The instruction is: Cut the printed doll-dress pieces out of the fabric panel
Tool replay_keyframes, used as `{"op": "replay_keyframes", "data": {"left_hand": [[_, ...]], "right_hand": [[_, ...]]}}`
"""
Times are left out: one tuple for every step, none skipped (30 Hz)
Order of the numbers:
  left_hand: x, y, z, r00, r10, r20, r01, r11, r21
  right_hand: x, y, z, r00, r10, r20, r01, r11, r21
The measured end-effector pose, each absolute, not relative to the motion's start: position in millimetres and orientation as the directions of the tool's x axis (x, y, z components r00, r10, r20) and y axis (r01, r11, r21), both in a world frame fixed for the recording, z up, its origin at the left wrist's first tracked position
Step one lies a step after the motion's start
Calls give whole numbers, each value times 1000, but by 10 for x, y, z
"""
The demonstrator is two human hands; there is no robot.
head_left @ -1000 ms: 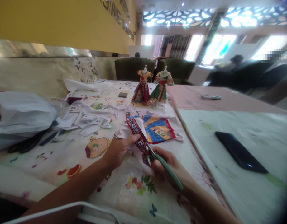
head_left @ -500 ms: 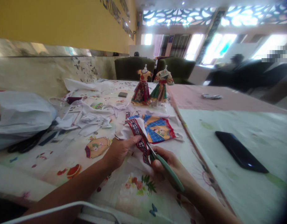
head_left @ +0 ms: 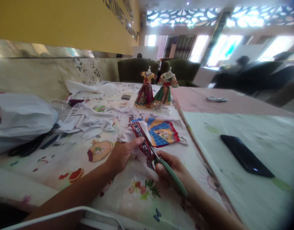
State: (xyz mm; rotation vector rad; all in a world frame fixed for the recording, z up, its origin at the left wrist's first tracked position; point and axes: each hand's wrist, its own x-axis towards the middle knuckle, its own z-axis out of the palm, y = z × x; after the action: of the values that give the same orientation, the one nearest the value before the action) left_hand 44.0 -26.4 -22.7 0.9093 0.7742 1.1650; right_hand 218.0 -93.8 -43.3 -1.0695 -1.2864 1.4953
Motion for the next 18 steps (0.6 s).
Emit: {"op": "replay_keyframes", "data": {"left_hand": [[443,-260,-228,219,975,-28,-427,121,896],[446,-256,-226,215,977,-20,-433,113,894],[449,-254,-222,216,976,-21,-437,115,892],[452,-254,-216,220,975,-29,-439,126,890],[455,-255,-209,226,973,-39,-440,138,887],[458,-257,-203,230,972,-42,-442,143,885],[461,-259,-198,235,971,-37,-444,141,885],[463,-261,-195,236,971,-28,-446,134,885],[464,-262,-194,235,972,-23,-446,129,886],[466,-263,-196,233,972,-22,-446,127,886],[467,-264,-198,230,973,-27,-447,131,885],[468,-266,-201,227,973,-36,-449,137,883],[469,-268,-204,220,975,-44,-453,142,880],[470,-271,-206,213,976,-48,-457,143,878],[471,-274,-207,208,977,-50,-461,143,876],[473,-278,-206,206,977,-51,-462,143,875],[474,-281,-205,207,977,-54,-461,146,875],[476,-283,-204,209,976,-57,-461,150,875]], "right_hand": [[2178,-938,-434,-251,965,-73,-77,-95,-993],[2178,-936,-437,-249,965,-77,-73,-98,-993],[2179,-933,-440,-248,965,-80,-67,-99,-993],[2182,-929,-445,-248,966,-78,-62,-97,-993],[2185,-924,-450,-249,966,-73,-58,-91,-994],[2189,-919,-454,-254,965,-69,-56,-85,-995],[2193,-915,-458,-261,963,-62,-57,-79,-995],[2197,-912,-460,-268,962,-55,-61,-74,-995],[2199,-910,-461,-272,961,-49,-65,-69,-996],[2201,-909,-460,-276,960,-45,-66,-66,-996],[2202,-909,-459,-275,960,-44,-66,-65,-996],[2202,-910,-456,-272,961,-42,-66,-62,-996],[2202,-911,-455,-268,963,-39,-67,-59,-996],[2202,-913,-453,-267,963,-36,-68,-56,-996],[2202,-915,-453,-265,964,-34,-72,-55,-996],[2202,-917,-454,-265,964,-33,-77,-56,-995],[2202,-920,-456,-267,963,-35,-83,-60,-995],[2203,-924,-458,-271,962,-43,-89,-70,-994]]}}
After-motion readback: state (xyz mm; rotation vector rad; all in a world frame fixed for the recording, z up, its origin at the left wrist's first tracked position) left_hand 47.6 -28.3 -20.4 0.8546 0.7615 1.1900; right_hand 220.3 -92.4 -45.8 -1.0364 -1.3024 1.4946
